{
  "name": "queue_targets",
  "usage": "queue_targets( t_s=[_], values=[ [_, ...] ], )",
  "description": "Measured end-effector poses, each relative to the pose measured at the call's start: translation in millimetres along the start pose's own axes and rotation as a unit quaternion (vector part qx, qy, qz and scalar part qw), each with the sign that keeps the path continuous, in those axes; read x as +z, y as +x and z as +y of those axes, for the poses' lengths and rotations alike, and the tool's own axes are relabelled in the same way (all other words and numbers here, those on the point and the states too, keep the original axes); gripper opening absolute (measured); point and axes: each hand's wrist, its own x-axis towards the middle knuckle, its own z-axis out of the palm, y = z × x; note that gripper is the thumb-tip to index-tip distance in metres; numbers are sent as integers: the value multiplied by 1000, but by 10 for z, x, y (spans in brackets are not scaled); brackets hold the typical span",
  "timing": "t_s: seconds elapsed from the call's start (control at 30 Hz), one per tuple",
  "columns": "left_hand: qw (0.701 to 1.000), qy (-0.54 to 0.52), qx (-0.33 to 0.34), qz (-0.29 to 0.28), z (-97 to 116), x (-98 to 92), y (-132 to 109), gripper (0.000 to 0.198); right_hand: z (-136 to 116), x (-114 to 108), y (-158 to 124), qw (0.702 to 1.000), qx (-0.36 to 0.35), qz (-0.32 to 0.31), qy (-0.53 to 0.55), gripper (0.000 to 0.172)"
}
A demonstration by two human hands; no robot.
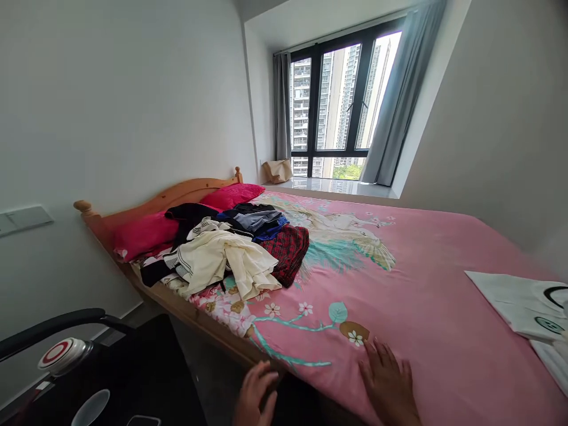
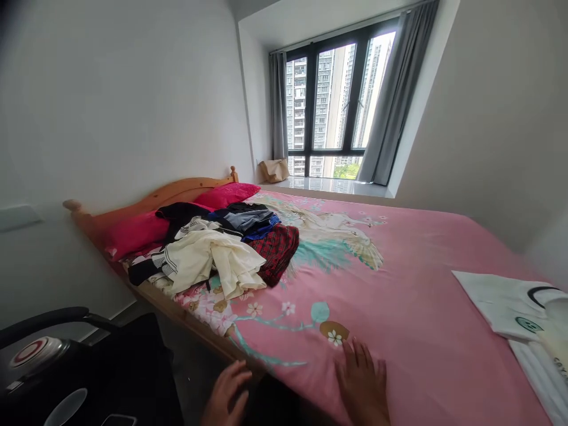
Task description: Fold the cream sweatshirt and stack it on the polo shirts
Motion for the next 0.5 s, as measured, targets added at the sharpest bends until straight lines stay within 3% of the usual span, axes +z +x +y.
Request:
queue_targets(
  t_s=[0.1, 0.2, 0.27, 0.4, 0.5],
  values=[
    [992, 64, -20, 104, -258, -143, 733, 37, 8, 16, 9, 1000, 2, 22, -3, 55],
    [976, 110, -141, 128, -354, -340, 1422, 45, 5, 51, 37, 999, 2, 38, -2, 54],
    [963, 106, -212, 127, -375, -470, 1739, 49, 7, 75, 59, 999, 3, 49, 0, 53],
    [952, 58, -284, 103, -365, -717, 2053, 36, 18, 83, 80, 998, 3, 59, 9, 52],
    [961, 18, -259, 89, -184, -876, 2121, 37, 32, 66, 71, 997, -6, 70, 16, 50]
  ],
)
